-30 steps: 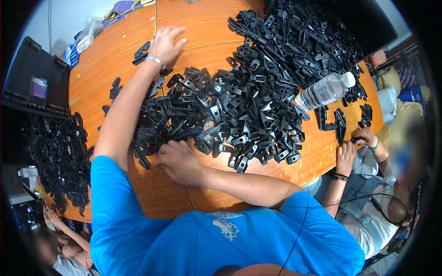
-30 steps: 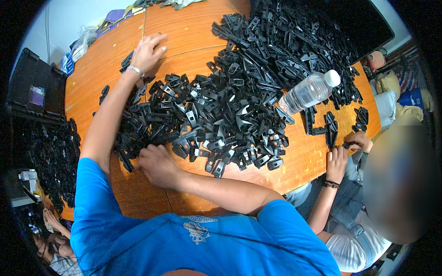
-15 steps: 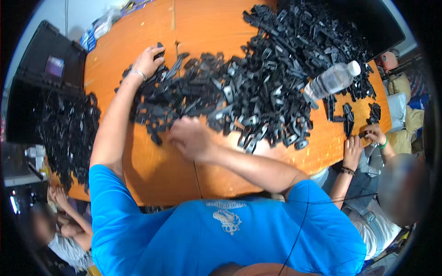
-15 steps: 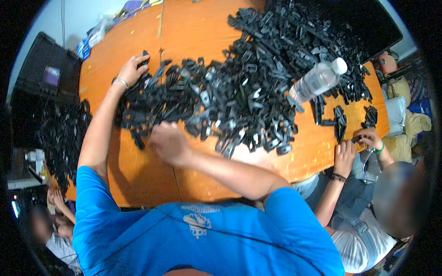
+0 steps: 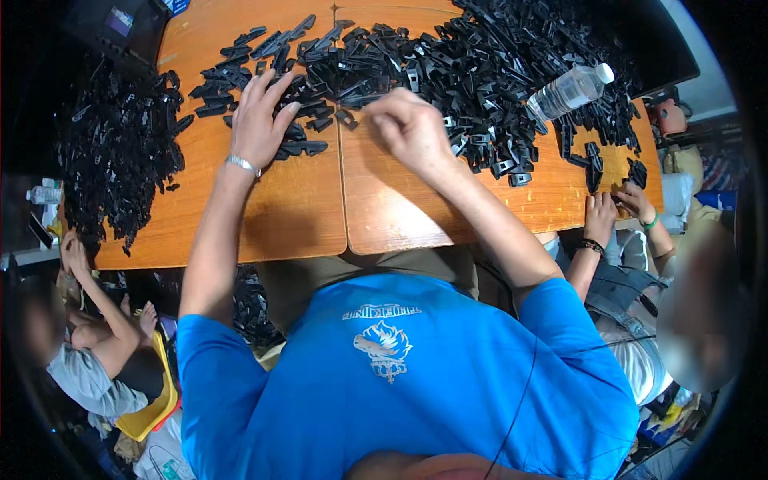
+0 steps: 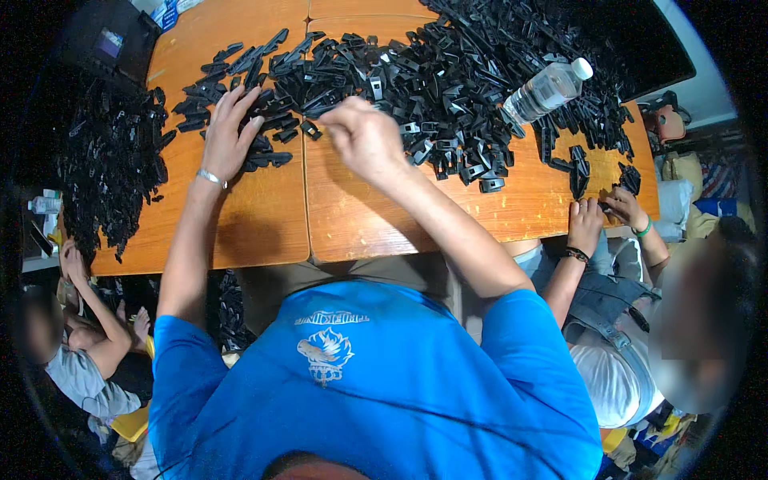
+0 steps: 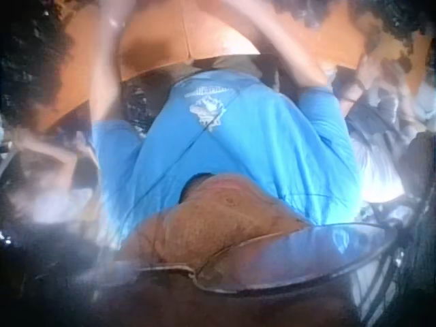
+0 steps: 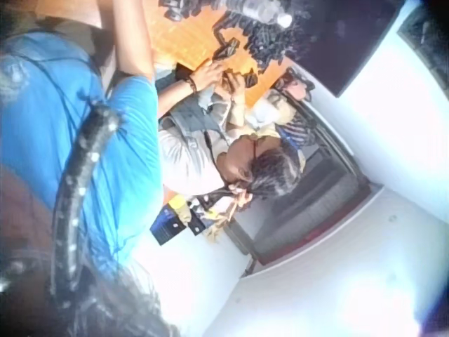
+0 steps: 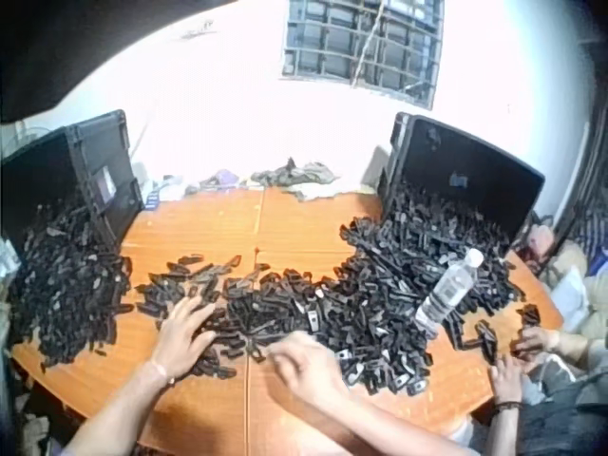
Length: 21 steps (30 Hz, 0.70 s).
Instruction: The person assembles small plastic components by snapping pieces together by hand and stacking them on the table, then clears the assembled pieces aside and sorts through the remaining loose components.
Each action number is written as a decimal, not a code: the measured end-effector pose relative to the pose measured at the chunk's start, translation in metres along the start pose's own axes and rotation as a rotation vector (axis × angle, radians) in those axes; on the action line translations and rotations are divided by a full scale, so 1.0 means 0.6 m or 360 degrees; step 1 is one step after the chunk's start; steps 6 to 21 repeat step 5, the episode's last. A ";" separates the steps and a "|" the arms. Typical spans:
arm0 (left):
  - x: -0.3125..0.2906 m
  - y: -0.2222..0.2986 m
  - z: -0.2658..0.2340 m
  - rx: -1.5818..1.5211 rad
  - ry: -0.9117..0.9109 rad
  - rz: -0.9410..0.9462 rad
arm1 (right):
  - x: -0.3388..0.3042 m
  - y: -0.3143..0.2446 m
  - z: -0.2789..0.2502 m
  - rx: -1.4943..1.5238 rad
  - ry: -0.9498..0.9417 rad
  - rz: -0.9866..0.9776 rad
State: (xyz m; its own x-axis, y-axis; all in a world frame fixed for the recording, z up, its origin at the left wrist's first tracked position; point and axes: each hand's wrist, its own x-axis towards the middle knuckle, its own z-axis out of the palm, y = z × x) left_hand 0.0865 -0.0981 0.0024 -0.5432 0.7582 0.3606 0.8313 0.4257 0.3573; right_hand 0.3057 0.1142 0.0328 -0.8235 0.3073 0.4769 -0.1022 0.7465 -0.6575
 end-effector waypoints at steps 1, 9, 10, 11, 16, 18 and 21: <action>-0.022 0.009 -0.004 0.0049 0.0194 0.0003 | -0.009 -0.001 -0.016 -0.0148 0.0037 0.0090; -0.112 0.017 -0.012 -0.0138 0.0344 -0.0115 | -0.032 -0.014 -0.025 -0.0714 -0.0290 0.0280; -0.112 0.017 -0.012 -0.0138 0.0344 -0.0115 | -0.032 -0.014 -0.025 -0.0714 -0.0290 0.0280; -0.112 0.017 -0.012 -0.0138 0.0344 -0.0115 | -0.032 -0.014 -0.025 -0.0714 -0.0290 0.0280; -0.112 0.017 -0.012 -0.0138 0.0344 -0.0115 | -0.032 -0.014 -0.025 -0.0714 -0.0290 0.0280; -0.112 0.017 -0.012 -0.0138 0.0344 -0.0115 | -0.032 -0.014 -0.025 -0.0714 -0.0290 0.0280; -0.112 0.017 -0.012 -0.0138 0.0344 -0.0115 | -0.032 -0.014 -0.025 -0.0714 -0.0290 0.0280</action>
